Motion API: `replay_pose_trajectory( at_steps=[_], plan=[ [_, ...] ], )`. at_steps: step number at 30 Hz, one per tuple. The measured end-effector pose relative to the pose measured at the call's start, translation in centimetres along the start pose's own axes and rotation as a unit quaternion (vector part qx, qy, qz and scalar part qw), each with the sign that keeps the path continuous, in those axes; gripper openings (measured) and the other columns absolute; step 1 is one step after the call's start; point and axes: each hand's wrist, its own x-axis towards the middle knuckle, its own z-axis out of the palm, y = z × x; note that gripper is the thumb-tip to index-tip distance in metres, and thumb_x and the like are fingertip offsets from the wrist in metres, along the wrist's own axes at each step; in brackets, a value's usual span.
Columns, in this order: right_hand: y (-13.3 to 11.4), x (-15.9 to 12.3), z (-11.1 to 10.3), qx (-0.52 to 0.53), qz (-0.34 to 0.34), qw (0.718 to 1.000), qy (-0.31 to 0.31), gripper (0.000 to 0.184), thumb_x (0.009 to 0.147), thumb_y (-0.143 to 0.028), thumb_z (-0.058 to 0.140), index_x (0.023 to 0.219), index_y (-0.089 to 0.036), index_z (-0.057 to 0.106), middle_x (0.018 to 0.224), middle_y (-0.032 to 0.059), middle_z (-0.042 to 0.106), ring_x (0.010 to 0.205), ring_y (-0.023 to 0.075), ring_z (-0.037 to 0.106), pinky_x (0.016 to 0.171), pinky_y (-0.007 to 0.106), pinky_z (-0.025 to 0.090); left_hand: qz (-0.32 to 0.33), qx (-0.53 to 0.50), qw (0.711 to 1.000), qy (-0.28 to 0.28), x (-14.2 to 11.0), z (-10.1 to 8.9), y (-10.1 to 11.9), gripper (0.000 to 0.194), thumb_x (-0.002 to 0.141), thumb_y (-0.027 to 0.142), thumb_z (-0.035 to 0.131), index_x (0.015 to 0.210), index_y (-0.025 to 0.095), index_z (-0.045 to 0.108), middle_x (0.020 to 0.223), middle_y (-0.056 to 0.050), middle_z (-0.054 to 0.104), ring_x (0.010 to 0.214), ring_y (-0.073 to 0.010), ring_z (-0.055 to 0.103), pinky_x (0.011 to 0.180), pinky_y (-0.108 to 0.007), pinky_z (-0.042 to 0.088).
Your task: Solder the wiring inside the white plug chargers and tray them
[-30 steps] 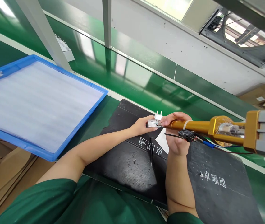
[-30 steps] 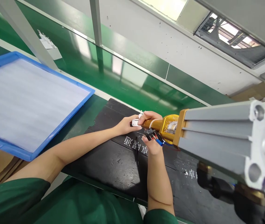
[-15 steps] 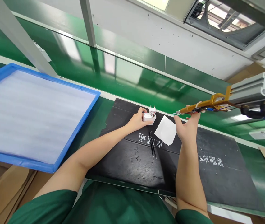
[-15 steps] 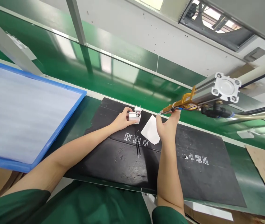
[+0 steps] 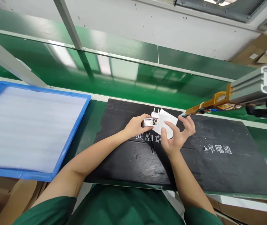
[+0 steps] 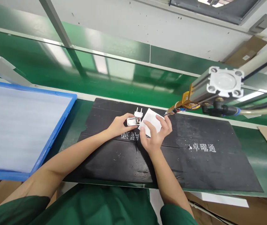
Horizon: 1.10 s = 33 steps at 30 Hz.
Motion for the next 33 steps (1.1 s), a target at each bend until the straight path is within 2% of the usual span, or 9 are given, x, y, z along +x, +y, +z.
replay_pose_trajectory(
  at_steps=[3,6,9,14,22,33],
  plan=[
    [-0.9,-0.3,0.1,-0.015,-0.038,0.999,0.000,0.019,0.081,-0.022,0.061,0.098,-0.028,0.066,0.113,0.0083,0.051,0.110,0.0305,0.048,0.089,0.048,0.045,0.028,0.012,0.999,-0.007,-0.2,0.1,0.1,0.036,0.076,0.035,0.072,0.107,0.021,0.061,0.103,-0.001,0.072,0.090,-0.0180,0.069,0.081,-0.026,0.052],
    [-1.3,-0.6,0.3,0.010,-0.052,0.998,-0.047,0.021,0.081,-0.020,0.063,0.100,-0.028,0.066,0.111,0.0071,0.055,0.105,0.0268,0.050,0.085,0.043,0.046,0.068,0.018,0.998,-0.003,-0.5,0.3,-0.1,0.035,0.077,0.031,0.071,0.109,0.020,0.061,0.105,-0.003,0.072,0.094,-0.0185,0.069,0.085,-0.027,0.052],
    [-1.3,-0.9,0.7,0.010,-0.048,0.995,-0.088,0.022,0.081,-0.021,0.065,0.101,-0.030,0.066,0.118,0.0059,0.057,0.111,0.0275,0.050,0.089,0.044,0.044,0.101,0.034,0.994,0.003,-0.7,0.5,-0.4,0.034,0.076,0.026,0.069,0.109,0.019,0.061,0.106,-0.005,0.071,0.096,-0.0193,0.068,0.087,-0.028,0.053],
    [-0.9,-1.1,1.1,0.012,-0.031,0.992,-0.122,0.025,0.082,-0.024,0.065,0.105,-0.032,0.066,0.124,0.0057,0.058,0.117,0.0290,0.049,0.094,0.047,0.041,0.118,0.052,0.992,0.001,-0.8,0.8,-0.7,0.035,0.076,0.024,0.066,0.110,0.019,0.062,0.108,-0.006,0.071,0.097,-0.0203,0.068,0.088,-0.030,0.053],
    [-0.9,-0.9,1.2,0.027,-0.054,0.992,-0.108,0.020,0.083,-0.021,0.064,0.102,-0.028,0.065,0.119,0.0075,0.061,0.111,0.0268,0.056,0.091,0.044,0.043,0.159,0.040,0.986,0.007,-0.9,0.9,-0.7,0.033,0.079,0.021,0.062,0.112,0.018,0.060,0.108,-0.006,0.071,0.095,-0.0192,0.069,0.085,-0.028,0.054],
    [-1.1,-0.6,1.0,0.042,-0.045,0.988,-0.144,0.020,0.083,-0.018,0.062,0.100,-0.028,0.064,0.119,0.0070,0.062,0.113,0.0262,0.054,0.091,0.044,0.042,0.135,0.086,0.987,-0.029,-0.8,0.8,-0.6,0.035,0.079,0.021,0.064,0.114,0.020,0.059,0.112,-0.006,0.070,0.100,-0.0205,0.068,0.087,-0.030,0.054]
  ],
)
